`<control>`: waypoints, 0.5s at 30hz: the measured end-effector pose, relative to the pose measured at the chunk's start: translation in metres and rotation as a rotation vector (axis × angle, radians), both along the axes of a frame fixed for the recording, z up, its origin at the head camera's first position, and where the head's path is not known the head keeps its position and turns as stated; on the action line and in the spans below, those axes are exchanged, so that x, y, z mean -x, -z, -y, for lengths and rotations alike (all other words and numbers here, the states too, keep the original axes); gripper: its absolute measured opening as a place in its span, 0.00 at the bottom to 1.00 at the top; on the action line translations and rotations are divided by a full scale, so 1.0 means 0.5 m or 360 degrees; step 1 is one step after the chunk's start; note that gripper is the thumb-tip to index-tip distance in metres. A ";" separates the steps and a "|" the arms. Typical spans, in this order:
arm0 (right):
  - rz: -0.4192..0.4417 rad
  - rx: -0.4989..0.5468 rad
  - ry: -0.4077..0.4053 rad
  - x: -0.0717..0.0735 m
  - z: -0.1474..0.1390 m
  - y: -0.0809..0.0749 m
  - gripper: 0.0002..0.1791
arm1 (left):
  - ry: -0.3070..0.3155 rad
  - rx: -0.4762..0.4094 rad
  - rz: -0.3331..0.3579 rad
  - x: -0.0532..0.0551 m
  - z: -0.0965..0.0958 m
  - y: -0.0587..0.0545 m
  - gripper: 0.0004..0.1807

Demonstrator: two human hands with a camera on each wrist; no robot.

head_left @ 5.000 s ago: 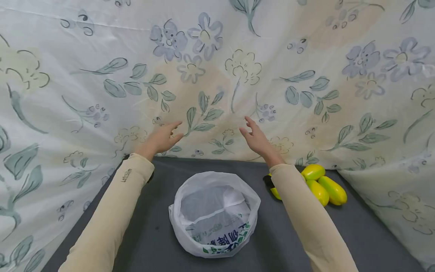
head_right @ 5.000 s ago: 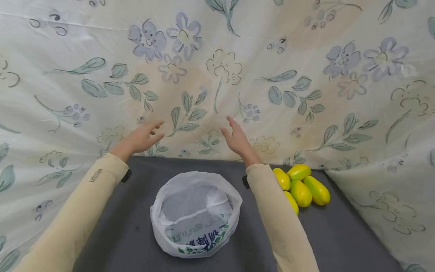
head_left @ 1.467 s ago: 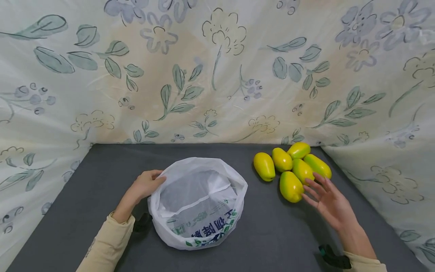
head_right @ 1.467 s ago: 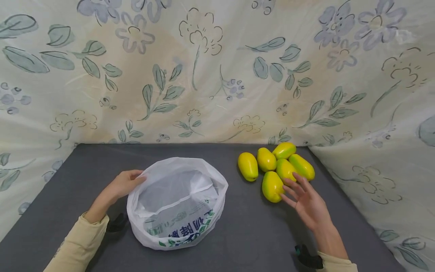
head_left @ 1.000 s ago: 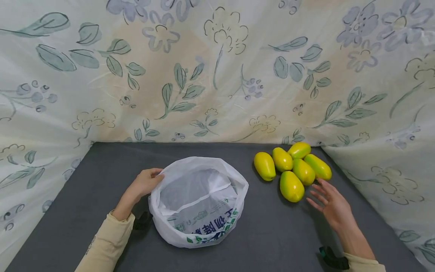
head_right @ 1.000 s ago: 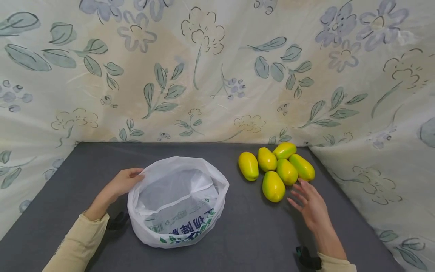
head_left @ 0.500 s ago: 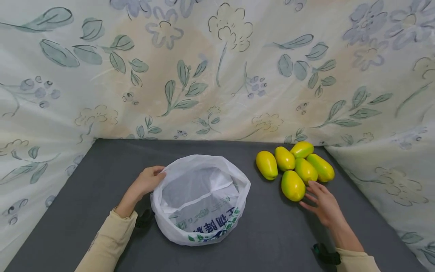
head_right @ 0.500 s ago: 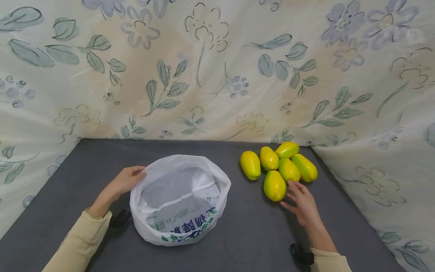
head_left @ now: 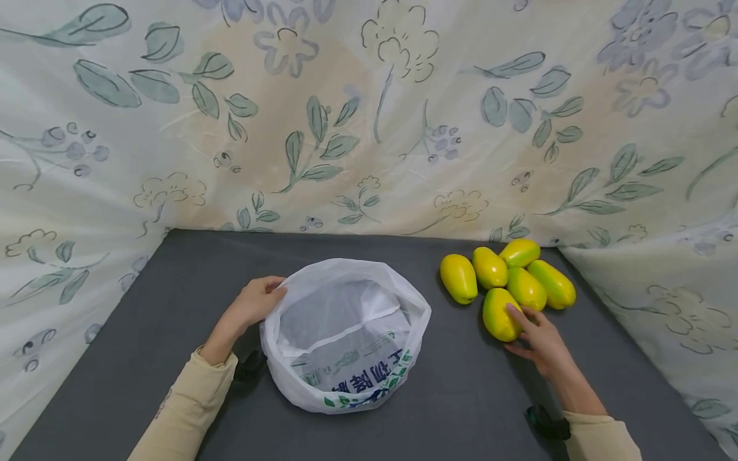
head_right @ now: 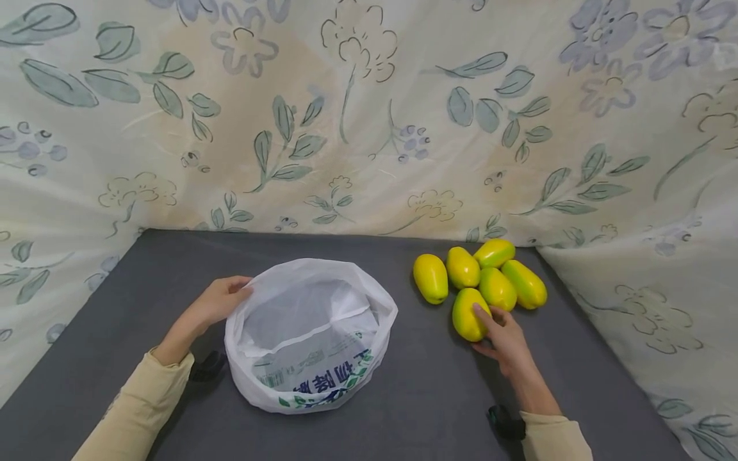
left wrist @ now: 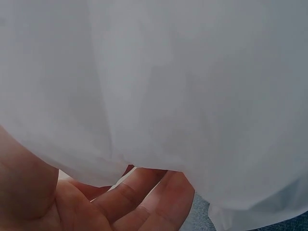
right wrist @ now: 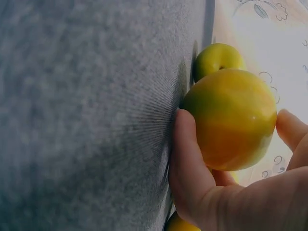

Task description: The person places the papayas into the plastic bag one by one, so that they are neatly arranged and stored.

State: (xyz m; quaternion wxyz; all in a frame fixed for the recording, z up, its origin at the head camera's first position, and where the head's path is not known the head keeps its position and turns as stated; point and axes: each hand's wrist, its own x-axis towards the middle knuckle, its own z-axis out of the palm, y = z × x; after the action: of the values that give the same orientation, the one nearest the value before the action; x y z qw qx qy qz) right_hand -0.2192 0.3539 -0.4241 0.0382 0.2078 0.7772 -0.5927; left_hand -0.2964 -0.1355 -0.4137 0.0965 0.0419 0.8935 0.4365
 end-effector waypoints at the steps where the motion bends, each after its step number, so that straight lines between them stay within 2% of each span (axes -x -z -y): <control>1: 0.0003 -0.0003 0.0003 0.000 0.001 0.000 0.58 | 0.0001 0.0003 -0.0008 0.000 -0.001 0.000 0.24; 6: 0.0009 -0.0020 0.0030 0.003 0.004 -0.001 0.57 | 0.0009 0.0004 -0.0022 0.003 0.001 0.001 0.23; 15: 0.0000 -0.0015 -0.0001 -0.007 0.006 -0.007 0.56 | 0.0032 -0.0006 -0.0037 0.003 0.007 0.000 0.23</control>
State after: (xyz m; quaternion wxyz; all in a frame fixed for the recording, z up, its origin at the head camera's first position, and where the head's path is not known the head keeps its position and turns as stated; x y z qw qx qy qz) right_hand -0.2160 0.3512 -0.4205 0.0373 0.2077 0.7801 -0.5890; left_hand -0.2981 -0.1389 -0.4135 0.0905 0.0562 0.8933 0.4367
